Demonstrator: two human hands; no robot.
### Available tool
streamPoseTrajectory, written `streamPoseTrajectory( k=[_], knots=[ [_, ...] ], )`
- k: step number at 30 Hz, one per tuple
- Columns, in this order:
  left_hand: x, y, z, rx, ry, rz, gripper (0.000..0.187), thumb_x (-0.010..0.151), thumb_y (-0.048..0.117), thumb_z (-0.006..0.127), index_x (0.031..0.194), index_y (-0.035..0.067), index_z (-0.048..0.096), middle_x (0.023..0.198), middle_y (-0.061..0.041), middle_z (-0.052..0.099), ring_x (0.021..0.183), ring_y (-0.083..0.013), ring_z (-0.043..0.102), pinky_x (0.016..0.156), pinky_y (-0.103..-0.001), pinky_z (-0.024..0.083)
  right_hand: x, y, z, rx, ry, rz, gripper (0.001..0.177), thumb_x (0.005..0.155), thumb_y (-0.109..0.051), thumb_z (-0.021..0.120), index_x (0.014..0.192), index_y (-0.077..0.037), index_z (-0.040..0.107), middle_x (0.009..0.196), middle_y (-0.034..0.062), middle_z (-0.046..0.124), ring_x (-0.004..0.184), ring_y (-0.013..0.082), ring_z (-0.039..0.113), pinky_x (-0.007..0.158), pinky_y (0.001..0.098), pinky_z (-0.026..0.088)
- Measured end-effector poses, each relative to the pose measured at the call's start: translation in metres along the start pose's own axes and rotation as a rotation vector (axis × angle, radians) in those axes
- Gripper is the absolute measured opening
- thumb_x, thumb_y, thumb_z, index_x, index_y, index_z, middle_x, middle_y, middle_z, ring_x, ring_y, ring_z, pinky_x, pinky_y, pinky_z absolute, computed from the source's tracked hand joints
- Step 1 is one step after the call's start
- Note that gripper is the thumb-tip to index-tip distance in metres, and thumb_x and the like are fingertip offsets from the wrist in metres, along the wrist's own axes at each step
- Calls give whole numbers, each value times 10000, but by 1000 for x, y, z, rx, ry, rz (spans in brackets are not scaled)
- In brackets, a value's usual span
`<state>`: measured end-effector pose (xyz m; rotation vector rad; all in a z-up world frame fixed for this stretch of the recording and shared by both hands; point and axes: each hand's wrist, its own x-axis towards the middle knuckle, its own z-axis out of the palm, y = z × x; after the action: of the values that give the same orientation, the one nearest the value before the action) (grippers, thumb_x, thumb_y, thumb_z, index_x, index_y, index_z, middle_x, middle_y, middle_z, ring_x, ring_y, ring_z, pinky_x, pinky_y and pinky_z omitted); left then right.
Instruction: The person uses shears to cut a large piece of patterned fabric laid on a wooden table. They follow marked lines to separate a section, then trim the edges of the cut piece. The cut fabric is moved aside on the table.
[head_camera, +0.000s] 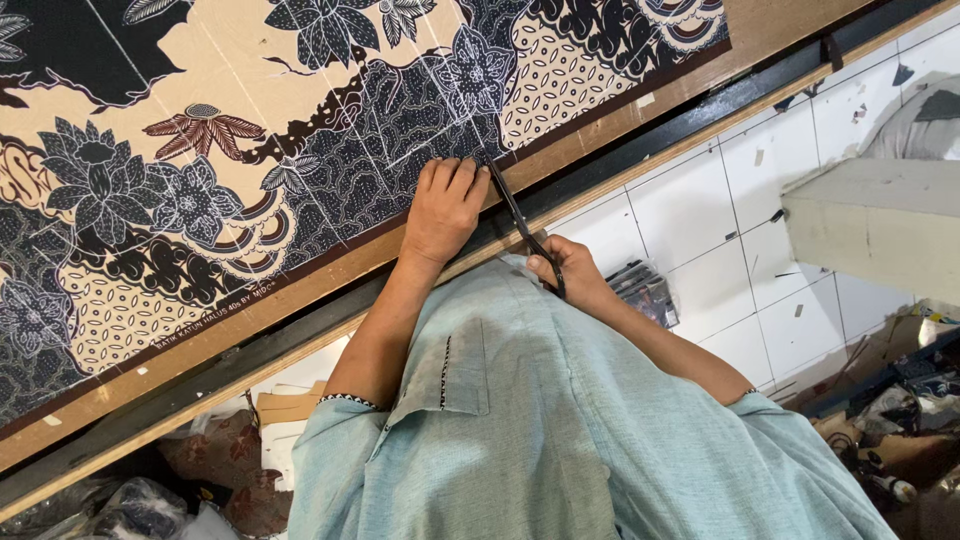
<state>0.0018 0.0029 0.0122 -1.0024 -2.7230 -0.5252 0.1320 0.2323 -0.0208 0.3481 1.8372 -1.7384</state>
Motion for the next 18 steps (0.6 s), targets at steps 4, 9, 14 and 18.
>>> streamPoseTrajectory(
  k=[4, 9, 14, 18],
  knots=[
    [0, 0, -1, -4, 4, -3, 307, 879, 95, 678, 1178, 33, 704, 1215, -120, 628, 1142, -286, 594, 1057, -476, 471, 7, -20, 3, 33, -15, 49, 420, 942, -464, 707, 868, -77, 563, 632, -6, 556, 538, 75, 537, 484, 245, 454],
    [0, -1, -1, -20, 9, -5, 330, 855, 96, 676, 1177, 27, 705, 1209, -123, 632, 1137, -288, 595, 1053, -479, 470, 16, -44, 10, 79, 2, 131, 402, 940, -450, 695, 896, -81, 543, 645, -14, 544, 532, 71, 556, 463, 239, 467],
    [0, -2, 0, -39, 2, 0, 315, 865, 91, 675, 1171, 20, 703, 1194, -122, 626, 1136, -288, 593, 1053, -480, 471, 17, -56, 10, 115, -14, 128, 368, 957, -417, 683, 889, -76, 565, 637, 7, 563, 522, 79, 547, 457, 241, 441],
    [0, -3, 1, -59, 5, -1, 321, 861, 96, 673, 1170, 16, 701, 1193, -122, 622, 1136, -288, 590, 1049, -480, 469, 32, -64, 11, 110, 21, 141, 360, 979, -396, 680, 870, -83, 540, 652, -2, 556, 538, 66, 548, 471, 237, 455]
  ],
)
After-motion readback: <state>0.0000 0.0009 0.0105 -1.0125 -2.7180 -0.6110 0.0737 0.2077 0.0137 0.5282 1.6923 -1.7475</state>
